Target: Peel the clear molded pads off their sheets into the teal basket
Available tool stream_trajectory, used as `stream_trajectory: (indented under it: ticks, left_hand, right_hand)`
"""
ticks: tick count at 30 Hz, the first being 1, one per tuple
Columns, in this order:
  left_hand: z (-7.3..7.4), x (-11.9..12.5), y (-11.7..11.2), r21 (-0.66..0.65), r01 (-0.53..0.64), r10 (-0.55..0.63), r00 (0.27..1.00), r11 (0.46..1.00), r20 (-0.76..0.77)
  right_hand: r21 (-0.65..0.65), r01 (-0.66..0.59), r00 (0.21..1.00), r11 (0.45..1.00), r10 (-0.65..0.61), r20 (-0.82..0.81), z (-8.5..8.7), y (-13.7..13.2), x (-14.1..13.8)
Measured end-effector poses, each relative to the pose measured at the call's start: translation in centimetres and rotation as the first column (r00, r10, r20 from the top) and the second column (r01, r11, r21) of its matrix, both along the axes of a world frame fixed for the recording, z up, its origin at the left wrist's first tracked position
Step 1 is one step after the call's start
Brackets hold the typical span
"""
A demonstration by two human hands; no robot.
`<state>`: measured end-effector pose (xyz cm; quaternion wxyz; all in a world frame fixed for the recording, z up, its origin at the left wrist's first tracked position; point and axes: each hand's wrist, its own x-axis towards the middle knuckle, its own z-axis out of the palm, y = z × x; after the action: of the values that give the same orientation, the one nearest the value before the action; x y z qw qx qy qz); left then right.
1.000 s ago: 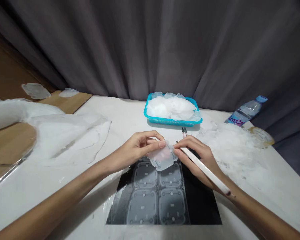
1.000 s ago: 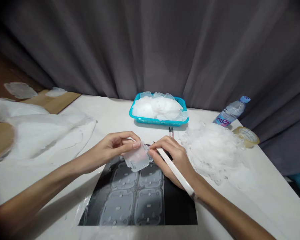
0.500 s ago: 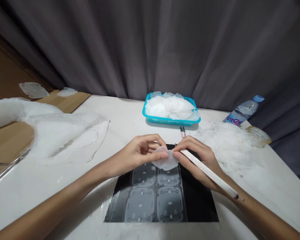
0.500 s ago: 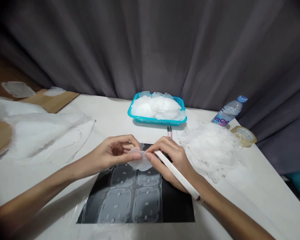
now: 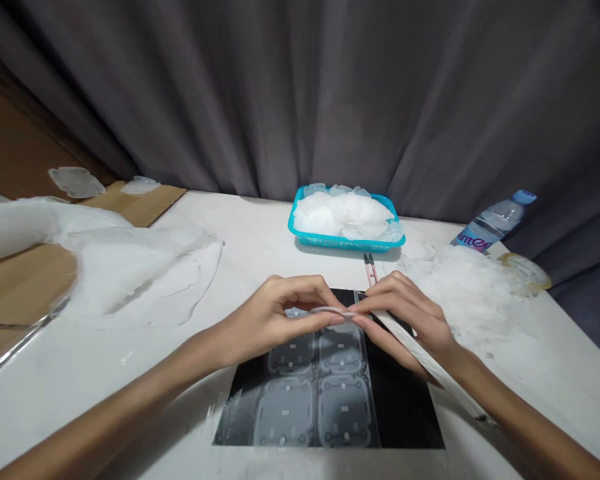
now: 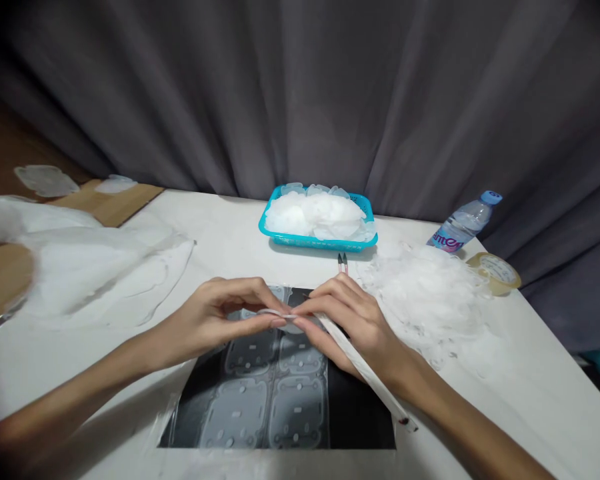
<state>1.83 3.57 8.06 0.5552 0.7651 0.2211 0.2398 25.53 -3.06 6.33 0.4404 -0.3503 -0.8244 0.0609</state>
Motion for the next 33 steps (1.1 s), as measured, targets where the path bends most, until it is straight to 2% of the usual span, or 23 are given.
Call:
stream_trajectory:
  ticks: [7,12,15,18,21,23,25,27,29,30,33]
  left_hand:
    - [0.1,-0.3,-0.1,0.18,0.012,-0.011,1.0,0.984,-0.007]
    - [0.6,-0.6,-0.4,0.224,0.037,-0.034,0.999,0.974,-0.019]
    - [0.2,-0.4,-0.3,0.167,-0.013,0.024,0.998,0.986,-0.065]
    - [-1.7,-0.2,0.5,-0.012,-0.091,0.088,0.984,0.996,-0.157]
    - [-3.8,-0.4,2.2,-0.158,-0.167,0.136,0.973,0.973,-0.187]
    - [-4.3,-0.8,4.0,-0.116,-0.287,0.264,0.948,0.951,-0.179]
    - [-3.8,-0.9,6.1,0.041,-0.459,0.46,0.88,0.888,-0.12]
    - [-2.6,-0.4,8.7,0.185,-0.591,0.604,0.797,0.785,-0.012]
    - [-1.4,0.8,11.3,0.249,-0.633,0.641,0.765,0.733,0.057]
    - [-1.0,1.6,12.4,0.281,-0.63,0.636,0.767,0.724,0.08]
    - [-0.5,3.9,14.2,0.369,-0.551,0.574,0.817,0.749,0.055]
  right_hand:
    - [0.056,-0.032,0.999,0.998,0.03,0.027,-0.3,0.0,0.2]
    - [0.081,-0.044,0.997,0.996,0.039,0.059,-0.6,0.1,0.5]
    - [0.076,-0.021,0.997,0.997,0.015,0.073,-1.0,0.4,0.5]
    - [-0.003,0.058,0.998,0.998,-0.058,0.038,-2.3,1.2,0.4]
    - [-0.111,0.172,0.984,0.979,-0.175,-0.026,-4.7,2.3,0.2]
    - [-0.121,0.234,0.972,0.965,-0.236,-0.006,-6.8,3.0,-0.1]
    - [-0.081,0.234,0.971,0.969,-0.229,0.067,-8.7,3.4,-0.5]
    - [-0.034,0.216,0.969,0.976,-0.21,0.134,-10.0,3.6,-0.8]
    - [0.006,0.206,0.963,0.978,-0.204,0.175,-10.7,3.6,-1.1]
    - [0.022,0.207,0.961,0.978,-0.207,0.184,-10.9,3.6,-1.1]
    - [0.051,0.219,0.956,0.974,-0.225,0.186,-10.9,3.5,-1.3]
